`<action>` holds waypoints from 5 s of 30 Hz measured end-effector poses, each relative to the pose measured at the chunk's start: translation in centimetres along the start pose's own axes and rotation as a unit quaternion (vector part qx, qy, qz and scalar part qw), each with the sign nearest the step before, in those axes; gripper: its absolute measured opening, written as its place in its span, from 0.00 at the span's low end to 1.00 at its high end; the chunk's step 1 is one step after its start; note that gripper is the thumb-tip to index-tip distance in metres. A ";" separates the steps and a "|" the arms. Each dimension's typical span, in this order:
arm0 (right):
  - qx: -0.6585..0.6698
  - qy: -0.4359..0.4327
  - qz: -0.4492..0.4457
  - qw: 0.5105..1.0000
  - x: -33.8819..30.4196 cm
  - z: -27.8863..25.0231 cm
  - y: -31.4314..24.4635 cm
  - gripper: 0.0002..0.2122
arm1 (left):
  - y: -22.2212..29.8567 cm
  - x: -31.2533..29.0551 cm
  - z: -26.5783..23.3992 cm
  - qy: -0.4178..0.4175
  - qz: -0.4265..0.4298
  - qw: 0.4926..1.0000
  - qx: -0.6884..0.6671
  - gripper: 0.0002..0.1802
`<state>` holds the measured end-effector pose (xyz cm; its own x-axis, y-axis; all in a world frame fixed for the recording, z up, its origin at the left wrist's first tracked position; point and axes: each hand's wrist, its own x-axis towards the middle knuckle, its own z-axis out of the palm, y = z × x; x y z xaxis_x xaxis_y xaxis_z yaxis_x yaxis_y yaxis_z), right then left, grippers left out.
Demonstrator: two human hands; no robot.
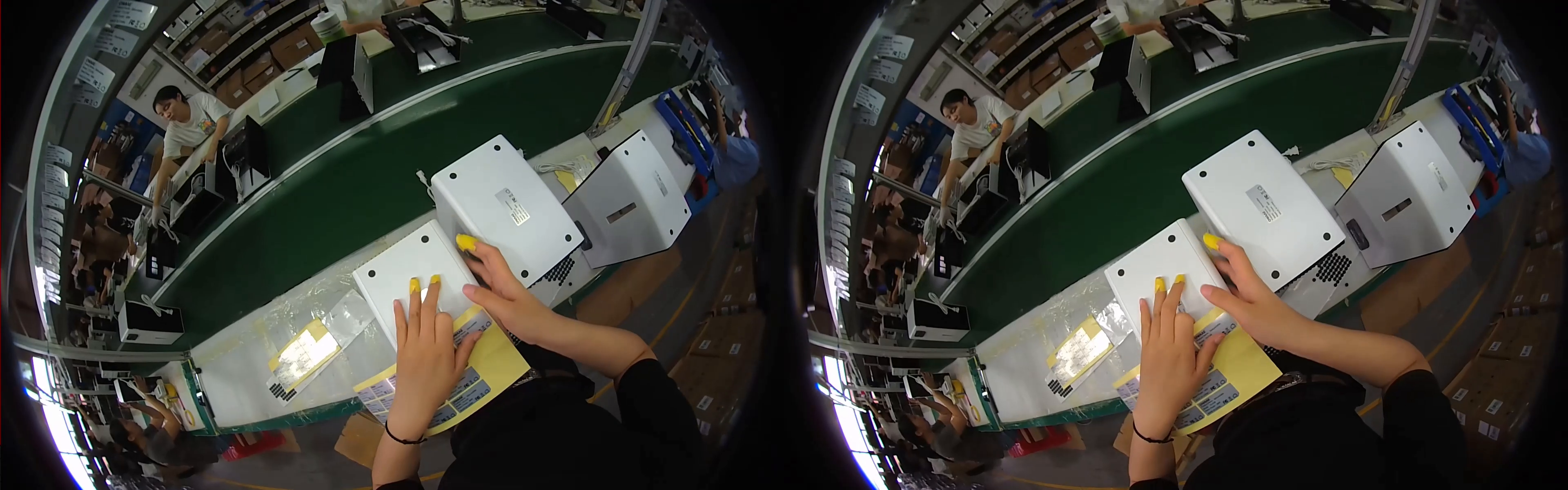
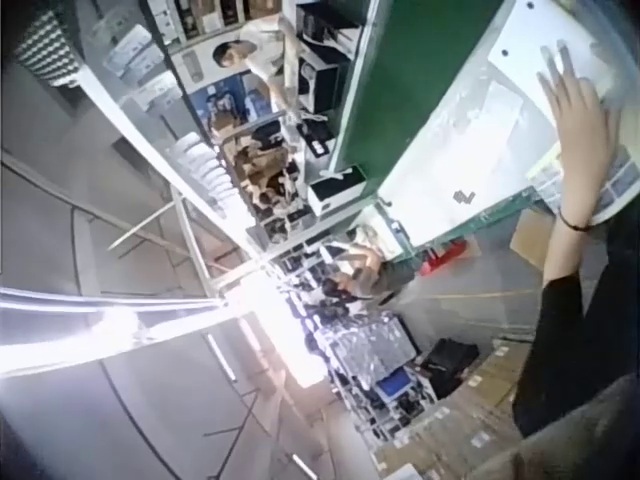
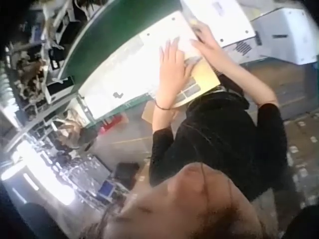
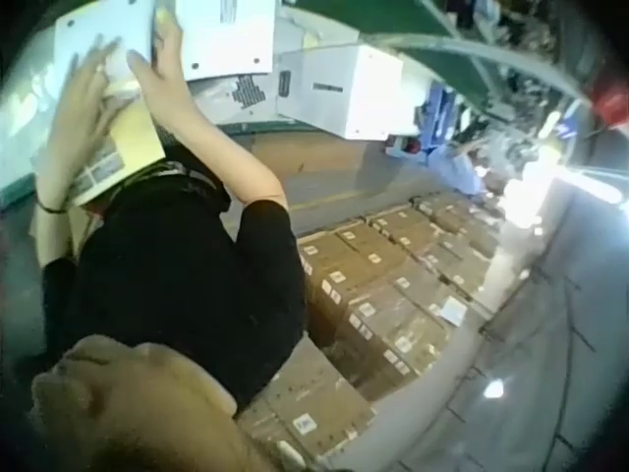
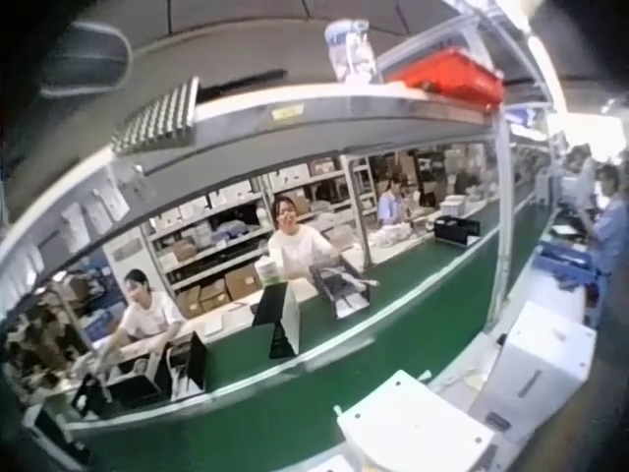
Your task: Apply adhesive labels and stickers to computer cases on a production assembly line.
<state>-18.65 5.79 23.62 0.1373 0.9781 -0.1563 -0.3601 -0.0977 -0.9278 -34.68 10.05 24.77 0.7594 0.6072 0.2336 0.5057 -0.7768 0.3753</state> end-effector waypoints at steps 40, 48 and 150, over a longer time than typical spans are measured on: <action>0.256 -0.044 0.055 0.964 36.6 9.2 2.2 0.21 | -6.8 -13.4 2.5 0.452 -0.311 0.724 -0.418 0.20; 0.053 0.068 0.087 0.993 40.1 3.8 -0.1 0.22 | -5.6 -7.1 2.5 0.378 -0.457 0.715 -0.370 0.20; -0.208 0.230 0.194 0.931 -8.4 -45.5 -16.8 0.21 | 14.8 9.6 14.2 0.308 -0.300 0.821 -0.376 0.19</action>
<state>28.19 -9.11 25.13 0.4861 0.6820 -0.5464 -0.0898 -0.5830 -0.8075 -14.09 2.02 19.87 -0.0021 0.9919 0.1271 0.1414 -0.1255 0.9820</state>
